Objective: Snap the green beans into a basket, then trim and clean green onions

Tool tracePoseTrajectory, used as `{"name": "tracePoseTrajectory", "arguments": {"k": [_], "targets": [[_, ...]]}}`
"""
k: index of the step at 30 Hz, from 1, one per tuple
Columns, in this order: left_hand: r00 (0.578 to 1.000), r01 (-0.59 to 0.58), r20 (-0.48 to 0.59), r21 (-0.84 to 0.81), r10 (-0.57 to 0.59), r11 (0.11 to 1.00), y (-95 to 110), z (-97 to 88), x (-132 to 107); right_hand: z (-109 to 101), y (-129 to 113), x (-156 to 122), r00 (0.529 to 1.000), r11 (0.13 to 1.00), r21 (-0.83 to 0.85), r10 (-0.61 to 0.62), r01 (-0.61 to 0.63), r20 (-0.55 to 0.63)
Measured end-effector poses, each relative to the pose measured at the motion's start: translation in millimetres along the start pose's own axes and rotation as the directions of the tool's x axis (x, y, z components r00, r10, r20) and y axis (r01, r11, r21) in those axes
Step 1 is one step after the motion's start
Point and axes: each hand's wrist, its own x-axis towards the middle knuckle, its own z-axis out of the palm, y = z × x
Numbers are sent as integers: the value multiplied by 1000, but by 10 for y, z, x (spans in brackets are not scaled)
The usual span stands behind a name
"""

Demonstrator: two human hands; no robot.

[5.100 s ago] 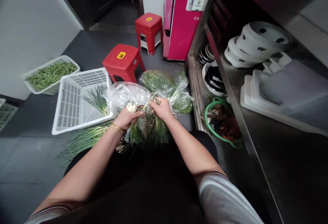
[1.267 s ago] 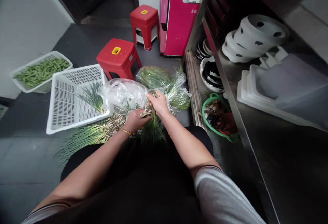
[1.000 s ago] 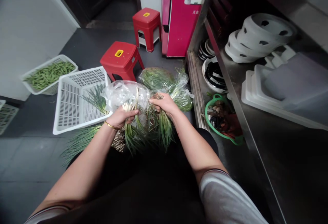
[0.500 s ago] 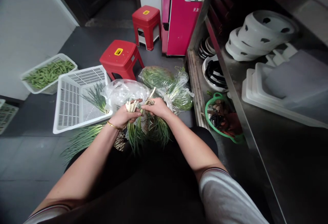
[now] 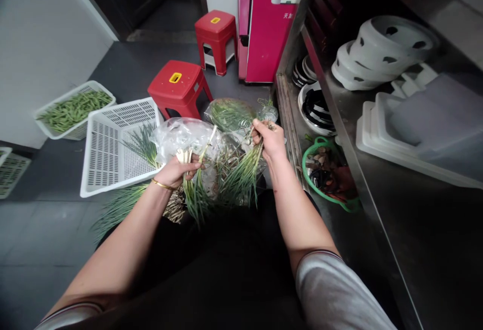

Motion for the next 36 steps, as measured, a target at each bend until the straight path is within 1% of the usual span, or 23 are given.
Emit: {"name": "tracePoseTrajectory", "arguments": {"k": [1,3,5,7,9,11,13,16,18,20,25,29,32,33,34,36], "targets": [[1000,-19,-24,-30,18,999,4,3,5,18,20,-18,999,996,-84,0,3,34],[996,-60,-74,-89,54,994,13,17,18,136,118,-111,984,954,-300,49,5,172],[993,-68,-103,-138,54,988,18,39,34,321,264,-243,940,892,-450,117,43,321],[992,-57,-122,-181,35,982,21,62,46,497,401,-355,888,869,-486,145,97,437],[992,-40,-126,-201,15,979,20,78,50,607,484,-412,861,872,-473,141,126,490],[993,-31,-117,-194,9,980,17,87,47,641,504,-418,861,886,-449,135,117,490],[992,-40,-124,-176,18,983,10,92,41,634,493,-404,852,906,-418,164,70,498],[984,-87,-169,-130,65,988,0,112,32,623,494,-401,788,923,-385,227,13,572],[980,-106,-176,-95,88,990,-1,132,26,628,506,-418,765,921,-389,242,11,597],[983,-103,-157,-76,91,992,6,146,17,625,498,-433,759,920,-391,253,3,600],[997,-67,-33,-44,66,997,23,144,-14,527,384,-420,719,925,-375,302,-61,626],[996,-89,-35,-27,88,996,24,152,-21,441,340,-394,705,915,-399,319,-57,633],[996,-91,-26,-3,91,996,30,166,-13,423,346,-390,691,911,-410,320,-37,649],[995,-91,-27,6,91,996,32,169,-10,427,350,-392,700,910,-415,308,-19,645],[995,-92,-31,17,92,996,33,172,-7,436,354,-395,721,909,-418,282,11,633],[995,-97,-36,43,98,994,31,176,-3,463,357,-406,783,897,-428,187,110,593]]}}
